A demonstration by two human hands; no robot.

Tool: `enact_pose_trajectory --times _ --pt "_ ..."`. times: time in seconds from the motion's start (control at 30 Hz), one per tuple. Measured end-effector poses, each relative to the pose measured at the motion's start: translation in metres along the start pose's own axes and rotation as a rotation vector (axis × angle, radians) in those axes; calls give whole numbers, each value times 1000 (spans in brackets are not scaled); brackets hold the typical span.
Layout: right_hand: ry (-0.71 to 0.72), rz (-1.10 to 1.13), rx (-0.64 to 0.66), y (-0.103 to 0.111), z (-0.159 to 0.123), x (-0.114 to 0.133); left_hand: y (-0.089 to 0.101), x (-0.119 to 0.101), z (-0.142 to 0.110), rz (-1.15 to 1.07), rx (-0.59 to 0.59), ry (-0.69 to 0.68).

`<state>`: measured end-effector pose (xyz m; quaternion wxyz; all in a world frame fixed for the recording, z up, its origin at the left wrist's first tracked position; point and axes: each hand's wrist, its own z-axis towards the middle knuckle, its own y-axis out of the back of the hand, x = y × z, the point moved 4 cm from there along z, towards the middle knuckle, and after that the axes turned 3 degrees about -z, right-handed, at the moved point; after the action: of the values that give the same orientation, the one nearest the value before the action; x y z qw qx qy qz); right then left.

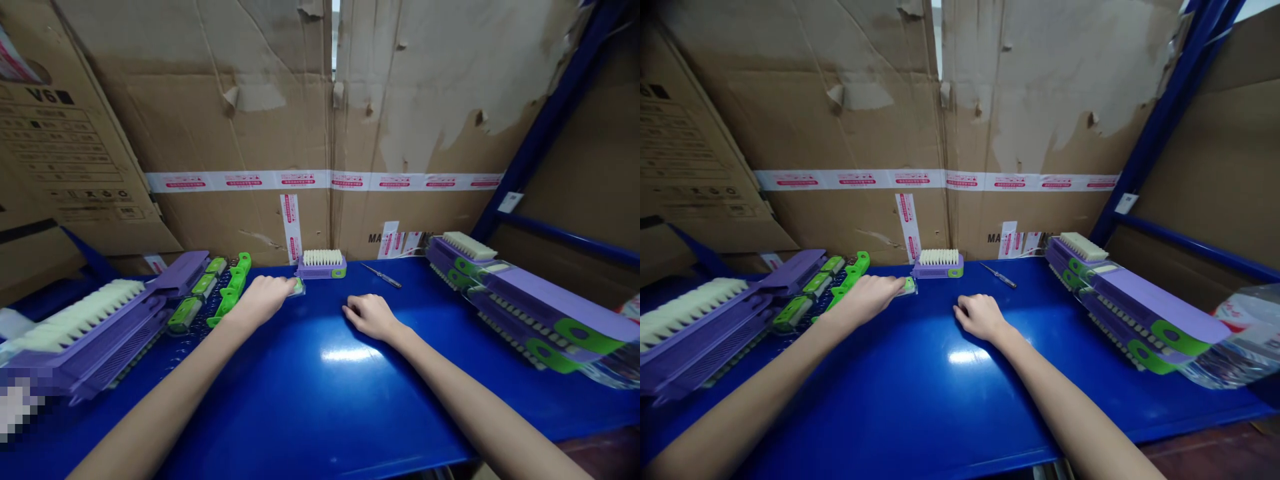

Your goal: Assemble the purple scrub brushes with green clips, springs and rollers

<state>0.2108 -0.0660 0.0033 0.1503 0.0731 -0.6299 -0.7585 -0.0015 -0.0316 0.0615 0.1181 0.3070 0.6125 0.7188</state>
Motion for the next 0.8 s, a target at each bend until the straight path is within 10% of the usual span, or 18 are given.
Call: enact_pose_trajectory --times 0.37,0.6,0.8 --pt "4 45 -26 1 0 0 -15 12 -10 -26 -81 98" --pt "0 46 -6 0 -1 -1 -1 27 -68 7 -92 293" --pt "9 56 -9 1 -1 -1 -3 71 -130 23 130 655"
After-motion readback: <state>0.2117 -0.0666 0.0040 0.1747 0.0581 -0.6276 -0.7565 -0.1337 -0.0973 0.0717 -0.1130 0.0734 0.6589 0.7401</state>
